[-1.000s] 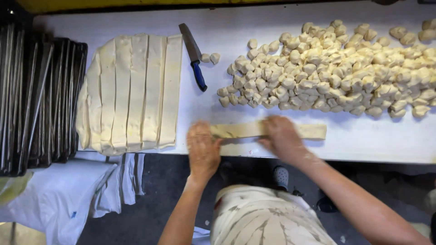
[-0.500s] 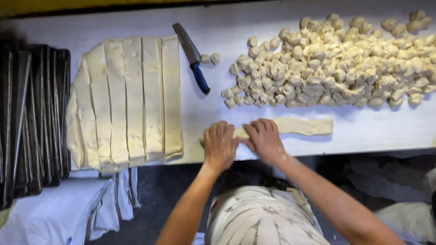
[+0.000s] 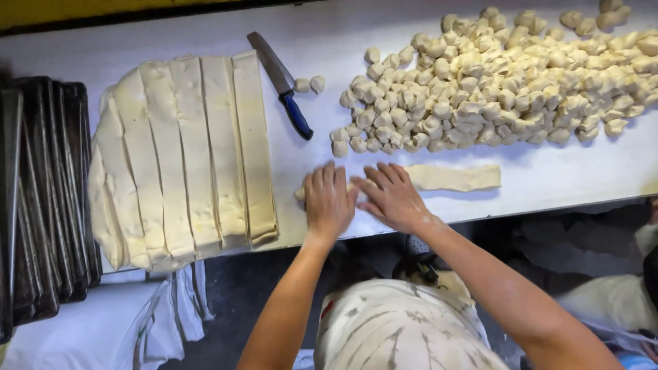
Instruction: The person is portioning dough into small pieces by pinching them off from long strips on a bakery work table.
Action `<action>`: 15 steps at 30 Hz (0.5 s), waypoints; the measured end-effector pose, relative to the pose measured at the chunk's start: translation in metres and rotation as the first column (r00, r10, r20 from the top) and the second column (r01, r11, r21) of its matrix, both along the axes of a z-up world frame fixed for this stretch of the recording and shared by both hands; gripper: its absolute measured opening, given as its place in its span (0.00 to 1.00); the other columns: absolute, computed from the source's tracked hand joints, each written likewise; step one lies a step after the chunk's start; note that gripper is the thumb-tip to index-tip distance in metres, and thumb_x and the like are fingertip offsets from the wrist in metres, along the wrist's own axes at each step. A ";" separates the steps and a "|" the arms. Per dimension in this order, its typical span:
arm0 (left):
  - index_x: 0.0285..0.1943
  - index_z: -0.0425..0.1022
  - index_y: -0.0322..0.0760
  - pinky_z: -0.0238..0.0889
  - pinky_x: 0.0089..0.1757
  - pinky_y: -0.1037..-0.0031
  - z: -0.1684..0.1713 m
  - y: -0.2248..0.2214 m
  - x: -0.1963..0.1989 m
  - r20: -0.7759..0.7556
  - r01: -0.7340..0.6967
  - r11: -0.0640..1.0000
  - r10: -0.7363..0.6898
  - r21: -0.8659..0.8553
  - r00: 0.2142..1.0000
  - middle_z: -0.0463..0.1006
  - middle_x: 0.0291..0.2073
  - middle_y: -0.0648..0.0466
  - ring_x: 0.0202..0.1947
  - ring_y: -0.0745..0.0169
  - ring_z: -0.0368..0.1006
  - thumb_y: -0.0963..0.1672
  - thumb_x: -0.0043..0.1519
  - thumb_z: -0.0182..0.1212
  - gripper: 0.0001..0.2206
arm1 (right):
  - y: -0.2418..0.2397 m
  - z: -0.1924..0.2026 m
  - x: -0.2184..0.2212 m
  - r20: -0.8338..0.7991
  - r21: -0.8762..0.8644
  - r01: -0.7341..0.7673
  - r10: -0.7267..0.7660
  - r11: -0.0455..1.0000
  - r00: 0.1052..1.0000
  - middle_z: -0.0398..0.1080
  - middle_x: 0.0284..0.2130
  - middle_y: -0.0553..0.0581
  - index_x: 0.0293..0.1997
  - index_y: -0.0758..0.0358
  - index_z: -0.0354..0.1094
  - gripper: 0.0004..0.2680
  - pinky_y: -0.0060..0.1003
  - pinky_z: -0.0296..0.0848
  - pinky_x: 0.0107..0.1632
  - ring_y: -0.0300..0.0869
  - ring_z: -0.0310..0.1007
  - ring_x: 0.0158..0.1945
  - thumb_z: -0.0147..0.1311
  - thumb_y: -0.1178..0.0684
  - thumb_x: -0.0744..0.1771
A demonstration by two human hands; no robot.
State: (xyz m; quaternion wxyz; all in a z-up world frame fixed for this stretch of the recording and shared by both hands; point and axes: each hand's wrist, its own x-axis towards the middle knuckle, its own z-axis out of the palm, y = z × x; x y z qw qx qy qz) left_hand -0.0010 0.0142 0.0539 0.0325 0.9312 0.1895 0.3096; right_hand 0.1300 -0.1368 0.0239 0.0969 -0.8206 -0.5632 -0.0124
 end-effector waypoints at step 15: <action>0.68 0.69 0.30 0.45 0.64 0.38 0.016 -0.033 0.020 -0.334 0.150 0.974 -0.200 -0.168 0.921 0.72 0.59 0.35 0.65 0.29 0.61 0.54 0.42 0.78 0.45 | -0.088 0.023 0.064 -0.125 0.013 0.003 -0.001 1.000 0.992 0.60 0.63 0.61 0.71 0.50 0.60 0.35 0.62 0.47 0.71 0.62 0.48 0.73 0.50 0.19 0.61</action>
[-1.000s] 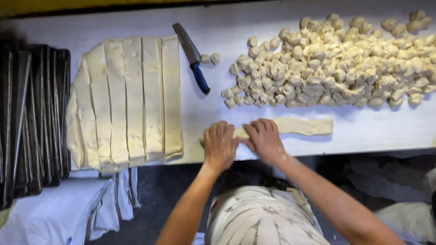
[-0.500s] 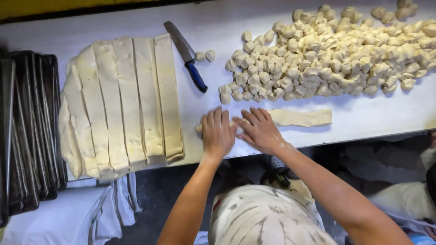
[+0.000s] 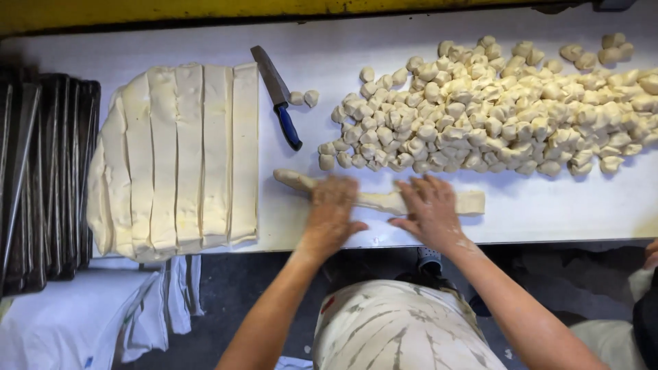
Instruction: The person is portioning dough into small pieces by pinching them off from long strips on a bakery work table.
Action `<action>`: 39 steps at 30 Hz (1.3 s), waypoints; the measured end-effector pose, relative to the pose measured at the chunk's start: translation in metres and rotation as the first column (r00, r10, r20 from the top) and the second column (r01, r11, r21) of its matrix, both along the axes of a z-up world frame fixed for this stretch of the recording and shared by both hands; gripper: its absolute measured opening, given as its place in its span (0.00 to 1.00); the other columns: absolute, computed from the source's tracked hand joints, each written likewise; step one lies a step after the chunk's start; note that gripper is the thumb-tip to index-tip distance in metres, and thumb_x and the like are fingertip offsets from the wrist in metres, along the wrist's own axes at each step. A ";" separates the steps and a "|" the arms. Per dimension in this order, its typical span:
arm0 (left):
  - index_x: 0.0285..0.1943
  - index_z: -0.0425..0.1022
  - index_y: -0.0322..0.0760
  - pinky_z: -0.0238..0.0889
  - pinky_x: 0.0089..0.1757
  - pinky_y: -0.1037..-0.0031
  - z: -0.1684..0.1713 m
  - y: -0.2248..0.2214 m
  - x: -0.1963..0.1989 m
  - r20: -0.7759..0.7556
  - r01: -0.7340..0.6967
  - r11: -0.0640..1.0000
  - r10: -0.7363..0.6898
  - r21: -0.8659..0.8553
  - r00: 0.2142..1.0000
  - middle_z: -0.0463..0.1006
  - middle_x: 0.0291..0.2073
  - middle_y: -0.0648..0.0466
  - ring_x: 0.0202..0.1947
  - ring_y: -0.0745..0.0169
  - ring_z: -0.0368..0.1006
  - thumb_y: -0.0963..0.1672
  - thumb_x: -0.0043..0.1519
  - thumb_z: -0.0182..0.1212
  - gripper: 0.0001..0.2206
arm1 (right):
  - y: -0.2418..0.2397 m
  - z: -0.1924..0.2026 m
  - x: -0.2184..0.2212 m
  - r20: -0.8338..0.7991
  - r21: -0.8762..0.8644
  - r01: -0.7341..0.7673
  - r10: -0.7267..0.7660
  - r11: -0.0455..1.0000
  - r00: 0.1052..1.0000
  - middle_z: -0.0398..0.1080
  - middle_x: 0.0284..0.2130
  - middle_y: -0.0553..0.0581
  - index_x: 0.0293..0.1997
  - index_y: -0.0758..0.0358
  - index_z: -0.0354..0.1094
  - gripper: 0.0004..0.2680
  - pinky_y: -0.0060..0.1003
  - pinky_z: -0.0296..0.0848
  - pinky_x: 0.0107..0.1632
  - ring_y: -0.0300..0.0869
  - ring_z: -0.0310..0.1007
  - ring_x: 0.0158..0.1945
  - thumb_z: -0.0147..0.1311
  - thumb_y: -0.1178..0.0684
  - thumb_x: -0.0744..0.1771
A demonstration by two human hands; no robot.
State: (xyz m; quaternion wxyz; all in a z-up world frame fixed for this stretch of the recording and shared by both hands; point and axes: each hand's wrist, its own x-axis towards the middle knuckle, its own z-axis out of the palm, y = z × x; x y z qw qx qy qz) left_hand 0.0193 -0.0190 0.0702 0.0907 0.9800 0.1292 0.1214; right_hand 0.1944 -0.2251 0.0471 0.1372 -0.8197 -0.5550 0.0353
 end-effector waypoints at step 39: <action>0.68 0.70 0.33 0.48 0.60 0.35 0.012 -0.062 -0.005 0.212 -0.031 0.988 0.062 -0.149 0.975 0.65 0.64 0.31 0.67 0.20 0.57 0.46 0.64 0.53 0.23 | -0.009 -0.001 -0.075 0.088 -0.010 0.053 -0.052 0.999 0.995 0.60 0.66 0.64 0.73 0.56 0.56 0.28 0.62 0.49 0.70 0.63 0.51 0.73 0.30 0.28 0.70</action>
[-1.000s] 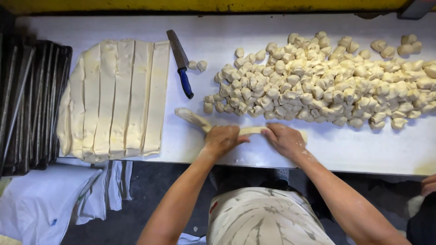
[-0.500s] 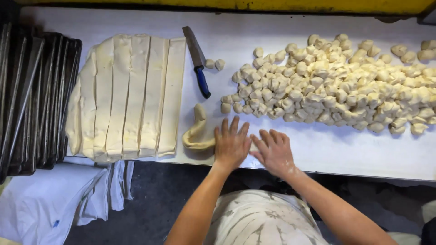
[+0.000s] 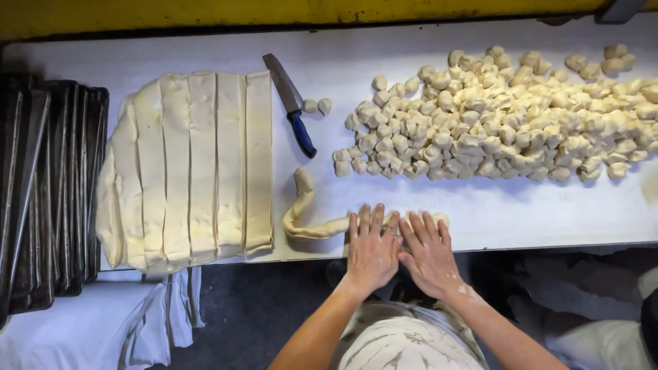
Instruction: The person is portioning dough into small pieces by pinching them off from long strips on a bakery work table.
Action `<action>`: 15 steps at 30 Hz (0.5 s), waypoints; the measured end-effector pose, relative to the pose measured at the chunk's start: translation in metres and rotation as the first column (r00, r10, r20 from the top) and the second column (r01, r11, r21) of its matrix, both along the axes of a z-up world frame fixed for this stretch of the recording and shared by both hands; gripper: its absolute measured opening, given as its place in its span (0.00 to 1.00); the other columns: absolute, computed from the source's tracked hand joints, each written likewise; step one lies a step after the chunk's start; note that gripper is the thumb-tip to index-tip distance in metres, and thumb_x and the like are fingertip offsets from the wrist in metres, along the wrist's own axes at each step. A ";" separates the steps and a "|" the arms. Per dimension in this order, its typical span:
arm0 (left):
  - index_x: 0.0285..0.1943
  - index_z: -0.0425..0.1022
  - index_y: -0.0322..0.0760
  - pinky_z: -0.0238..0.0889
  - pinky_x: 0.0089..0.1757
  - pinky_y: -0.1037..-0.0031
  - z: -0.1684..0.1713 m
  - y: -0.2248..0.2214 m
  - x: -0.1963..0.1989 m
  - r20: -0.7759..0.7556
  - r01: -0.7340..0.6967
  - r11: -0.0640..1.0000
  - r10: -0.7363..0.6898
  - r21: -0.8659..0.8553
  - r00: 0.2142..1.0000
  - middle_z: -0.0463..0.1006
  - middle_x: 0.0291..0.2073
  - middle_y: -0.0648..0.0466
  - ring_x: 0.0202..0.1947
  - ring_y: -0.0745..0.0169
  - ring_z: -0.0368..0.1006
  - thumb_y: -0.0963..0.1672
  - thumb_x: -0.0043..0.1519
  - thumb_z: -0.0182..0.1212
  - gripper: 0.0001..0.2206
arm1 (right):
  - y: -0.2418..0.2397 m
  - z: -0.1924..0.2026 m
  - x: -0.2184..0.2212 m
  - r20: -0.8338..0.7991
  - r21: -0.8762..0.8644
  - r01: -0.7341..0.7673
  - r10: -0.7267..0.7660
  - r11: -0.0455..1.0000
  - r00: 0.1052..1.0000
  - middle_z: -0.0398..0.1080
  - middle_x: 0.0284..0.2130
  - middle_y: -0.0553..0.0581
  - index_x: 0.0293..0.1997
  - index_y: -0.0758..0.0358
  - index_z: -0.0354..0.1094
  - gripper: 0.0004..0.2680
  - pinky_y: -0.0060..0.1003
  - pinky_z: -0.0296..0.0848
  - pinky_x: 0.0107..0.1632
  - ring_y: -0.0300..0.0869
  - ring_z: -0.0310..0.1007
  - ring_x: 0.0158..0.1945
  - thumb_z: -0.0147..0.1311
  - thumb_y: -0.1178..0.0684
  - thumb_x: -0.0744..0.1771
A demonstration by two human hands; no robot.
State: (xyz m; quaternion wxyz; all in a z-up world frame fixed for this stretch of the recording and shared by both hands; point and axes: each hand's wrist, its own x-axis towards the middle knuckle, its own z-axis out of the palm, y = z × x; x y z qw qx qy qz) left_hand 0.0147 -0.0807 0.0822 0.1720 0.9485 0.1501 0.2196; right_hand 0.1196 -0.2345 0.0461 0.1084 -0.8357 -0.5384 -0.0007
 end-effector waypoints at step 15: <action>0.59 0.76 0.41 0.52 0.58 0.40 -0.055 0.022 0.002 -0.201 0.041 0.984 -0.005 0.175 0.980 0.75 0.49 0.46 0.56 0.38 0.66 0.52 0.55 0.68 0.24 | -0.012 -0.040 0.047 0.129 0.063 0.090 -0.098 0.994 0.987 0.66 0.46 0.48 0.68 0.38 0.61 0.21 0.53 0.57 0.60 0.47 0.64 0.55 0.44 0.31 0.68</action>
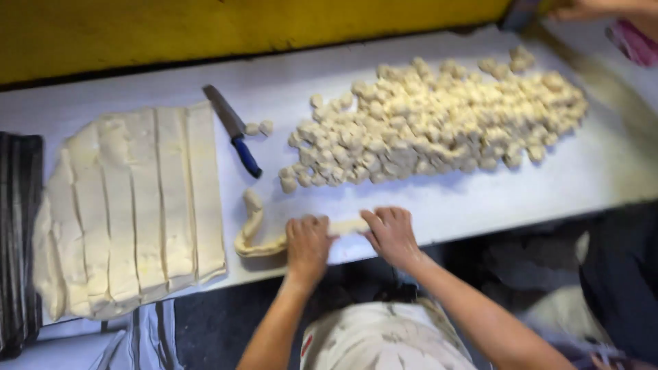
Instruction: The person is portioning dough into small pieces by pinching them off from long strips on a bakery work table.
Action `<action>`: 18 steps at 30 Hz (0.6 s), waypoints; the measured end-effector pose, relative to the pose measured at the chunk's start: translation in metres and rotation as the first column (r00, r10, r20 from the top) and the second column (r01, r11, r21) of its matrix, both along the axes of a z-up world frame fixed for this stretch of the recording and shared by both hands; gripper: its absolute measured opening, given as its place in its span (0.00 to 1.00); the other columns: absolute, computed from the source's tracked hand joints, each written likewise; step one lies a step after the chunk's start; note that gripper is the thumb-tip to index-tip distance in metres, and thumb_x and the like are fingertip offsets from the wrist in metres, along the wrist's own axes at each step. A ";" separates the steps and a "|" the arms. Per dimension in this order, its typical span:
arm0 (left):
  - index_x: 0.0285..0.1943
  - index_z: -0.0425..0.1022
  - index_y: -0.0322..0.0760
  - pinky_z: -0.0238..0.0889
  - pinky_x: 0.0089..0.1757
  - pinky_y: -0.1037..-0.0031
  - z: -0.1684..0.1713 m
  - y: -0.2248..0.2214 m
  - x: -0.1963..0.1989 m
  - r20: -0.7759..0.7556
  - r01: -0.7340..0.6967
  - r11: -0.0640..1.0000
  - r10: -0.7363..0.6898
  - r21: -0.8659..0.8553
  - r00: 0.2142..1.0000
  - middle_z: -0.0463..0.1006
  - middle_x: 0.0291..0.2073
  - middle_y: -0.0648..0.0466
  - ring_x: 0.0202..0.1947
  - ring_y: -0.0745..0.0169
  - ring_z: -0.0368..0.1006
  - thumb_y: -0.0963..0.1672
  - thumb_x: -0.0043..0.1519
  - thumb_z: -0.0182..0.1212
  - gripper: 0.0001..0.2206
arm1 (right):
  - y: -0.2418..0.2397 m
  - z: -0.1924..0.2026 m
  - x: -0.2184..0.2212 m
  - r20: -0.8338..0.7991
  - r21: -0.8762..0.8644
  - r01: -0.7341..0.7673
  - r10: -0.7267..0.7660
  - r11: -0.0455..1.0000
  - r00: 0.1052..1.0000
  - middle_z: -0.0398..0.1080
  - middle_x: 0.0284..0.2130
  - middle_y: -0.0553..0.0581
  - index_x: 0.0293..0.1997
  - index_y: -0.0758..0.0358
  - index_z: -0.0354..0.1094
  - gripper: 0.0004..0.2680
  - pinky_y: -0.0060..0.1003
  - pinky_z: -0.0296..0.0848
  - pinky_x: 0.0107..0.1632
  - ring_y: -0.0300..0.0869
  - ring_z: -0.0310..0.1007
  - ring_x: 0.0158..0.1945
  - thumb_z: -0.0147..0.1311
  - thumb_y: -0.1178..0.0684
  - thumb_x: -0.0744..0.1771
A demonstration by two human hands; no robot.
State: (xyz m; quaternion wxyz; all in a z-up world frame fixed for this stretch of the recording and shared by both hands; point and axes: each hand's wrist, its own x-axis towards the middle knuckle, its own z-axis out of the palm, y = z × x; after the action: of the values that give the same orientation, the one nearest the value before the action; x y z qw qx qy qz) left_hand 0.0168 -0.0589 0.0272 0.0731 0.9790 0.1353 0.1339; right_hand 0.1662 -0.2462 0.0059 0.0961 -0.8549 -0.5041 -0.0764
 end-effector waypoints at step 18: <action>0.48 0.71 0.47 0.65 0.34 0.63 -0.007 0.022 -0.014 0.074 0.008 1.000 -0.006 -0.026 0.997 0.66 0.31 0.59 0.32 0.55 0.70 0.60 0.64 0.50 0.20 | 0.054 0.012 -0.001 -0.034 0.087 0.026 -0.023 0.996 0.999 0.62 0.43 0.52 0.60 0.44 0.64 0.19 0.51 0.63 0.51 0.52 0.66 0.54 0.32 0.31 0.71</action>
State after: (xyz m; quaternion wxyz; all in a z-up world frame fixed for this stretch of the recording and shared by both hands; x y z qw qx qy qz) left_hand 0.0029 -0.0369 0.0205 0.0911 0.9728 0.1310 0.1681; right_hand 0.1655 -0.1923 0.0182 0.1406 -0.8572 -0.4879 -0.0853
